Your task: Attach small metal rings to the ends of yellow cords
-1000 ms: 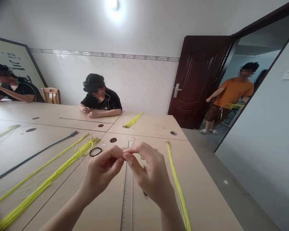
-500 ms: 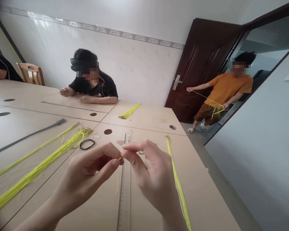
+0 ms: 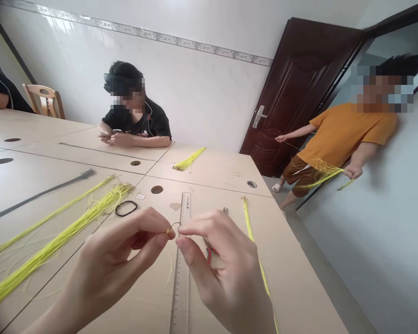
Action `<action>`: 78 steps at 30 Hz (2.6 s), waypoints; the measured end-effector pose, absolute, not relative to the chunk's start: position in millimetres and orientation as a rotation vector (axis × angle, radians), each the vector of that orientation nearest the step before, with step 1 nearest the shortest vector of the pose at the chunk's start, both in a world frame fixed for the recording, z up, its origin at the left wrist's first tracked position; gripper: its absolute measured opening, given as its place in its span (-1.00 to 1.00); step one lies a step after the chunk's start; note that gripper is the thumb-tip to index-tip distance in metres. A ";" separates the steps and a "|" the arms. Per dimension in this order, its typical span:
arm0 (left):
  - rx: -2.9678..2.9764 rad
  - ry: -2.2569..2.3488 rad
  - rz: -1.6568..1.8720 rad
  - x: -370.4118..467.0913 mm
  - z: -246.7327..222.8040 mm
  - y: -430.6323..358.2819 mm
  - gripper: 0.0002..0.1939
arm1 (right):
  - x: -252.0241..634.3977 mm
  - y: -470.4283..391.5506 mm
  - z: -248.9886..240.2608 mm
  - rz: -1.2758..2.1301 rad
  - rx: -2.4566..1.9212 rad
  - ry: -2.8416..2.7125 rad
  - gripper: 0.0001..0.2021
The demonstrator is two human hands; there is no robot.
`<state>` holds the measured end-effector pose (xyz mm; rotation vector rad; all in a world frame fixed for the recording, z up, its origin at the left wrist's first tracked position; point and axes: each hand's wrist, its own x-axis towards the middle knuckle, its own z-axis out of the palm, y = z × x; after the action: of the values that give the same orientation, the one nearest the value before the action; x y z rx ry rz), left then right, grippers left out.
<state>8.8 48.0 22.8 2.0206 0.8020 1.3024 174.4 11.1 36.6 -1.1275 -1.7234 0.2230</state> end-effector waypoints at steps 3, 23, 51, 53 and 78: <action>2.048 0.783 1.284 7.6 22.1 47.5 -0.88 | 173.4 14.0 35.0 0.302 -1.108 -1.717 -0.88; 1.889 0.681 0.893 -1.0 33.7 49.6 -0.85 | 167.5 20.1 29.4 0.515 -0.953 -1.742 -0.87; 1.919 0.667 0.863 -1.4 38.6 50.8 -0.84 | 167.6 22.2 31.8 0.429 -0.917 -1.747 -0.85; 1.914 0.668 0.862 -0.5 36.4 51.3 -0.84 | 168.3 22.5 32.7 0.438 -0.918 -1.758 -0.85; 1.930 0.685 0.874 6.2 38.4 53.2 -0.87 | 174.1 28.3 31.3 0.003 -0.874 -1.873 -0.82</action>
<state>6.2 53.2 38.4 1.9301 0.6850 0.8743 174.1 28.3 31.3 -0.8739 -1.8733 0.0034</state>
